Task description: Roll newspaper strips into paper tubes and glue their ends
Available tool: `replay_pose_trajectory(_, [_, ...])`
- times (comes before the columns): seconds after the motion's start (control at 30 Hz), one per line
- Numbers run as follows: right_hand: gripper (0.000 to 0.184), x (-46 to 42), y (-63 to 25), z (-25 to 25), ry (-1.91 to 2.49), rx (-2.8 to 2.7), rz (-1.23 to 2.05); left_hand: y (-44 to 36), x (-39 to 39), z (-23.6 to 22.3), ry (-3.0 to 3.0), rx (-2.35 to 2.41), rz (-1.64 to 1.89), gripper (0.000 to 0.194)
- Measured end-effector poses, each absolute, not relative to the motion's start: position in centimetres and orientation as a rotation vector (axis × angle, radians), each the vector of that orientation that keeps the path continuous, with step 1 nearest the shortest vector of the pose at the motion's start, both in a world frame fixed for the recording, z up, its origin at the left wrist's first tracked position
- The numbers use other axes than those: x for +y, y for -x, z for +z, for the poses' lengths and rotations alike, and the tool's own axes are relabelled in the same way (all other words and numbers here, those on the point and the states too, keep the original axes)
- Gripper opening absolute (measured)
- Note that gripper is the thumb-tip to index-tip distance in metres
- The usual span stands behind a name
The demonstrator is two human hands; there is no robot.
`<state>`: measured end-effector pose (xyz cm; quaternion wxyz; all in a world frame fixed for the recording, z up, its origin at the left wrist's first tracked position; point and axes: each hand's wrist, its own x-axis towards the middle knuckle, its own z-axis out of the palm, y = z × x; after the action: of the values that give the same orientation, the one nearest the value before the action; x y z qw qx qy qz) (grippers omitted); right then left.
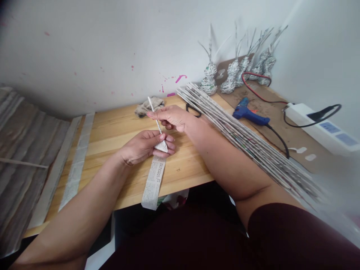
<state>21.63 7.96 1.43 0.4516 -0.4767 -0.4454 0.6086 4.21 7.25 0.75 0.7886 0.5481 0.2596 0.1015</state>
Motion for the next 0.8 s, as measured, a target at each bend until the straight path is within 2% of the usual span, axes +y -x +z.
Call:
replay_pose_trajectory(0.33, [0.027, 7.7, -22.1, 1.9, 1.101, -1.115, 1.495, -4.2, 7.2, 1.0, -1.146, 0.577, 0.238, 0.03])
replay_pose_trajectory(0.5, [0.034, 7.8, -21.6, 2.0, 1.166, -1.057, 1.435, -4.1, 7.5, 1.0, -1.156, 0.57, 0.277, 0.03])
replay_pose_trajectory(0.8, [0.026, 7.6, -21.3, 2.1, 1.304, -1.098, 1.138, -3.7, 9.9, 1.4, -1.017, 0.696, 0.781, 0.025])
